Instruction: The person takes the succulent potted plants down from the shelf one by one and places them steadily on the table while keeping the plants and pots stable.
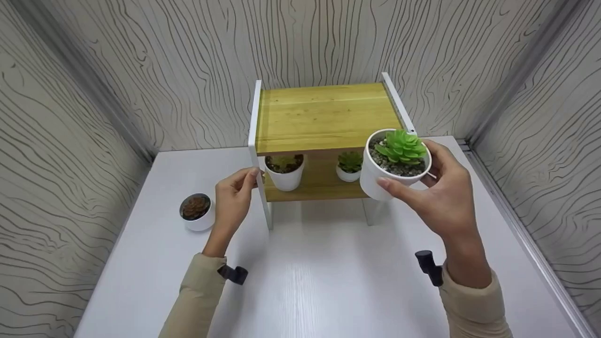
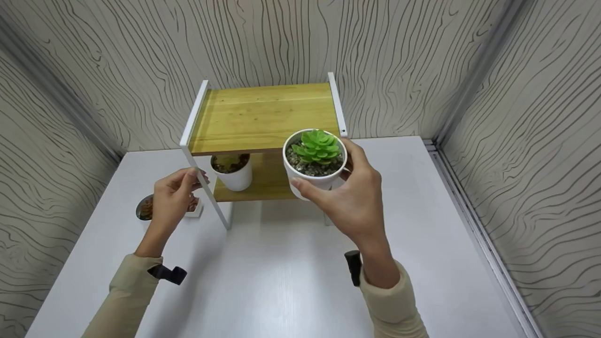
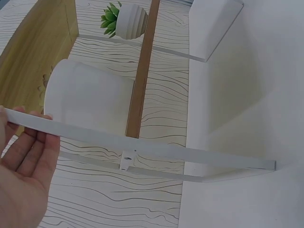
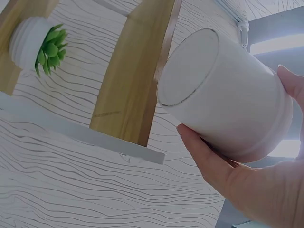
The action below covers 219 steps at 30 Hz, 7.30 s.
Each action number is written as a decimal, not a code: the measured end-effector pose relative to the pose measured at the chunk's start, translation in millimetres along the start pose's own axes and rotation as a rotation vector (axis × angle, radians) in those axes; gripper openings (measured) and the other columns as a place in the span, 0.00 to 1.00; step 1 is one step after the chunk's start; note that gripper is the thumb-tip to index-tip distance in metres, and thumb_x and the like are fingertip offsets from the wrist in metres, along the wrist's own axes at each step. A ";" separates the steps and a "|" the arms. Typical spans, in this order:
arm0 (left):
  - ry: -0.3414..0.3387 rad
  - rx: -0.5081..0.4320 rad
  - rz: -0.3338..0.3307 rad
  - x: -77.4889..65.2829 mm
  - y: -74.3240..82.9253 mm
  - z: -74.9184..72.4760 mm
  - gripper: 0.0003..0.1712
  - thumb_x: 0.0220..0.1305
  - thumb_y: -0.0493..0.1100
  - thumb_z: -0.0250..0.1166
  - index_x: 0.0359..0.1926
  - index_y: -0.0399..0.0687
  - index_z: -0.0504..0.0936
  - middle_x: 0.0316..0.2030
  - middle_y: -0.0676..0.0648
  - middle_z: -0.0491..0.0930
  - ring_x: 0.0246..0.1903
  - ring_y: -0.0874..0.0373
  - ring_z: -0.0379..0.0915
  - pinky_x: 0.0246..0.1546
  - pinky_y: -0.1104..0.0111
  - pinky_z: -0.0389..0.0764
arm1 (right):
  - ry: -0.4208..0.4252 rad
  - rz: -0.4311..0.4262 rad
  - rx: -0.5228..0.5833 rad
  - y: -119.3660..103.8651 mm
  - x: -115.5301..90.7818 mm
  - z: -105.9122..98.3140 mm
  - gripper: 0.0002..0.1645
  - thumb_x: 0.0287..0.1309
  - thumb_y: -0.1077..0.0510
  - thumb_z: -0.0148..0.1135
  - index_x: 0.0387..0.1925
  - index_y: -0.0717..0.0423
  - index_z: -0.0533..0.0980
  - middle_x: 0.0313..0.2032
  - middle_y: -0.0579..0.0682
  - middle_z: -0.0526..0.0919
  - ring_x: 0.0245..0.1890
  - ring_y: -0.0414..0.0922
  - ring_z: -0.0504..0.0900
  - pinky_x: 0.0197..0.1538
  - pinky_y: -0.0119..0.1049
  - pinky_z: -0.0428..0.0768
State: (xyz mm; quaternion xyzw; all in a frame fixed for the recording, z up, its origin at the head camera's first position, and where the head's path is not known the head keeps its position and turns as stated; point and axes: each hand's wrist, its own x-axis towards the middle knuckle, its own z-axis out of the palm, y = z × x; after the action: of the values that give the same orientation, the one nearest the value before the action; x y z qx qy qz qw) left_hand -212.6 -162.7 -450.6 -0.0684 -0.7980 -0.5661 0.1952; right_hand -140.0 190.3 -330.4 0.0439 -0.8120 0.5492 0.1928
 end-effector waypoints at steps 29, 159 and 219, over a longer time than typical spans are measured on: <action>0.016 -0.002 -0.024 -1.0 0.5 1.1 0.14 0.78 0.45 0.62 0.51 0.43 0.90 0.46 0.40 0.91 0.45 0.49 0.91 0.53 0.59 0.90 | -0.110 -0.039 -0.023 67.3 -42.4 6.0 0.55 0.40 0.70 0.85 0.71 0.66 0.67 0.66 0.60 0.77 0.60 0.26 0.76 0.61 0.14 0.75; -0.001 -0.015 -0.028 2.1 -1.7 -0.2 0.15 0.79 0.46 0.61 0.49 0.42 0.90 0.44 0.40 0.91 0.45 0.52 0.90 0.51 0.67 0.90 | -0.112 0.524 -0.274 282.6 83.2 -2.0 0.70 0.56 0.42 0.78 0.80 0.72 0.44 0.76 0.74 0.59 0.77 0.68 0.62 0.79 0.61 0.67; 0.009 -0.014 -0.027 -1.0 -2.7 1.1 0.14 0.78 0.44 0.62 0.50 0.42 0.90 0.47 0.42 0.91 0.46 0.50 0.91 0.52 0.64 0.90 | -0.224 0.576 -0.310 281.9 82.5 -1.3 0.76 0.60 0.39 0.75 0.81 0.71 0.32 0.79 0.77 0.49 0.81 0.70 0.54 0.81 0.64 0.61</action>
State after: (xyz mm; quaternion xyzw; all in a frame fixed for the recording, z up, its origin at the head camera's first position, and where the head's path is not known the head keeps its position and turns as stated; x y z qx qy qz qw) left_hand -212.8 -162.5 -453.7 -0.0564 -0.7939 -0.5746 0.1907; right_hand -295.4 313.8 -546.8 -0.1572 -0.8808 0.4431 -0.0560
